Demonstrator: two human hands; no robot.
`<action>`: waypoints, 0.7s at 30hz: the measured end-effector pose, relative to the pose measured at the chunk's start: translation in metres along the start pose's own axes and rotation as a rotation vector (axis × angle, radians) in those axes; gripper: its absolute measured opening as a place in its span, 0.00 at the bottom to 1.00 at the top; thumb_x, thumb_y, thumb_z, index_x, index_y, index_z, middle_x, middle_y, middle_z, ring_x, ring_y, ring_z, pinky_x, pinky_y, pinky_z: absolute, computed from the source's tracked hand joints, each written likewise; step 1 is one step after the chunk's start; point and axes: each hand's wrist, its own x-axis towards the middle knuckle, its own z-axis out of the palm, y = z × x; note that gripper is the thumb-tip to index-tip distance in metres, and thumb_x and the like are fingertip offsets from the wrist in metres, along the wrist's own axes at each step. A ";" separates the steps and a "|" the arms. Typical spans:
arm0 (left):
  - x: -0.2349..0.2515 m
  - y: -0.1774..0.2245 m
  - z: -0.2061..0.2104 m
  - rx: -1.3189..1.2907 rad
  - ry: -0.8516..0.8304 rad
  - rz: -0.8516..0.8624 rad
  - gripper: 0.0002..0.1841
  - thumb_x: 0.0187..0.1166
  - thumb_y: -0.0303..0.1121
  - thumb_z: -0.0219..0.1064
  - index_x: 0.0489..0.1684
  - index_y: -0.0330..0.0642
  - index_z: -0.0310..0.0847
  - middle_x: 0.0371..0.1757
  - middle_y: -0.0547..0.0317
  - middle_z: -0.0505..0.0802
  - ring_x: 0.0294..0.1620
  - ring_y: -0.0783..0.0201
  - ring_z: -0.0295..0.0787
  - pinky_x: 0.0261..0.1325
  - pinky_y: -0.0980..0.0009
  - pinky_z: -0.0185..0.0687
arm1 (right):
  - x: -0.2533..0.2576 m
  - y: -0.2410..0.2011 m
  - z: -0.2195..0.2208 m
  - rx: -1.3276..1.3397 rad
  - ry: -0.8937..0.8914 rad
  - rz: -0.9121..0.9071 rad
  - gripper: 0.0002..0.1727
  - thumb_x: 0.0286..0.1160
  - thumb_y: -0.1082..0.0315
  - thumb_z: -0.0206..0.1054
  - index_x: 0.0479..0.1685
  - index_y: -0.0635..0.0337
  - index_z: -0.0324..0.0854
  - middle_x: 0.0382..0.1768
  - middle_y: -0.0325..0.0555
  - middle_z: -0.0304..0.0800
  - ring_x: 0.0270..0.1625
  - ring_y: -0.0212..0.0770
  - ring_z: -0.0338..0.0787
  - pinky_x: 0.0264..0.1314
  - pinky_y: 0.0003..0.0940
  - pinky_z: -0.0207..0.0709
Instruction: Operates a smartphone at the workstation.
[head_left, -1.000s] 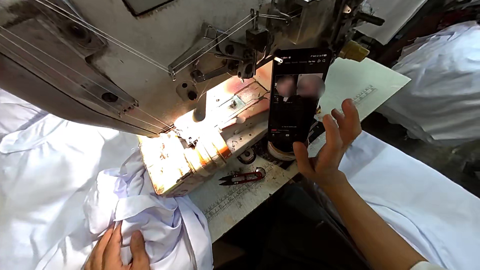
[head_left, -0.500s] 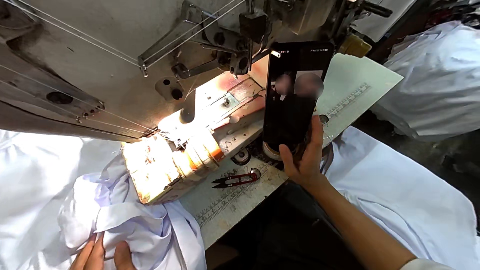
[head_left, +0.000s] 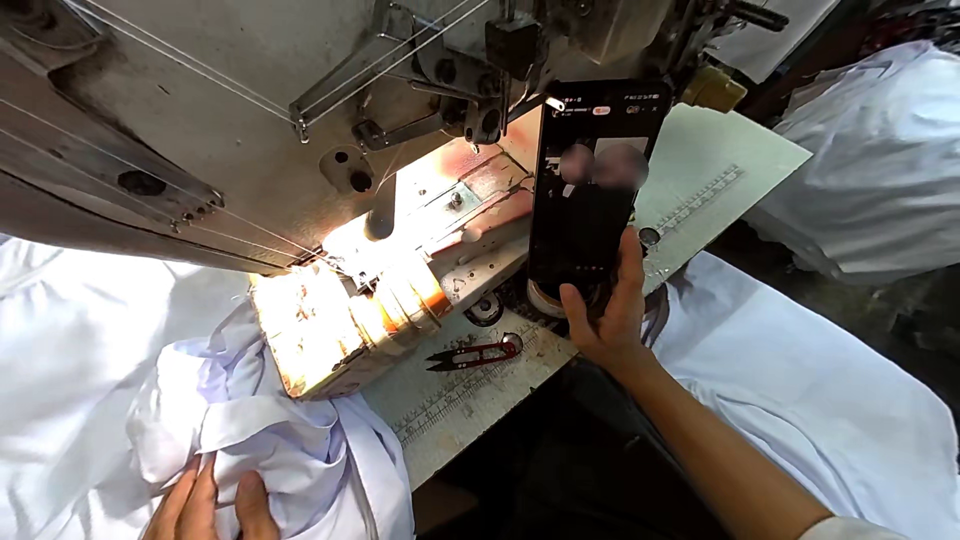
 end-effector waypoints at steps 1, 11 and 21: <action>0.000 0.000 0.000 0.000 0.002 0.002 0.27 0.89 0.45 0.57 0.69 0.27 0.82 0.72 0.30 0.86 0.78 0.35 0.78 0.82 0.45 0.64 | 0.000 0.000 0.000 -0.002 0.002 -0.004 0.44 0.83 0.57 0.64 0.95 0.49 0.42 0.81 0.54 0.71 0.81 0.36 0.75 0.82 0.35 0.70; -0.001 0.000 0.000 0.001 0.007 -0.008 0.27 0.89 0.46 0.57 0.70 0.30 0.82 0.72 0.32 0.86 0.79 0.37 0.78 0.82 0.46 0.64 | 0.000 0.001 0.001 -0.012 0.010 -0.010 0.44 0.83 0.57 0.64 0.95 0.52 0.43 0.79 0.57 0.73 0.79 0.38 0.77 0.80 0.36 0.72; -0.001 0.001 -0.003 -0.038 0.009 0.005 0.28 0.88 0.47 0.56 0.69 0.29 0.82 0.71 0.30 0.86 0.78 0.32 0.77 0.80 0.40 0.63 | 0.025 -0.008 -0.010 -0.147 0.011 -0.095 0.41 0.82 0.46 0.63 0.90 0.49 0.50 0.91 0.59 0.50 0.92 0.46 0.57 0.87 0.43 0.61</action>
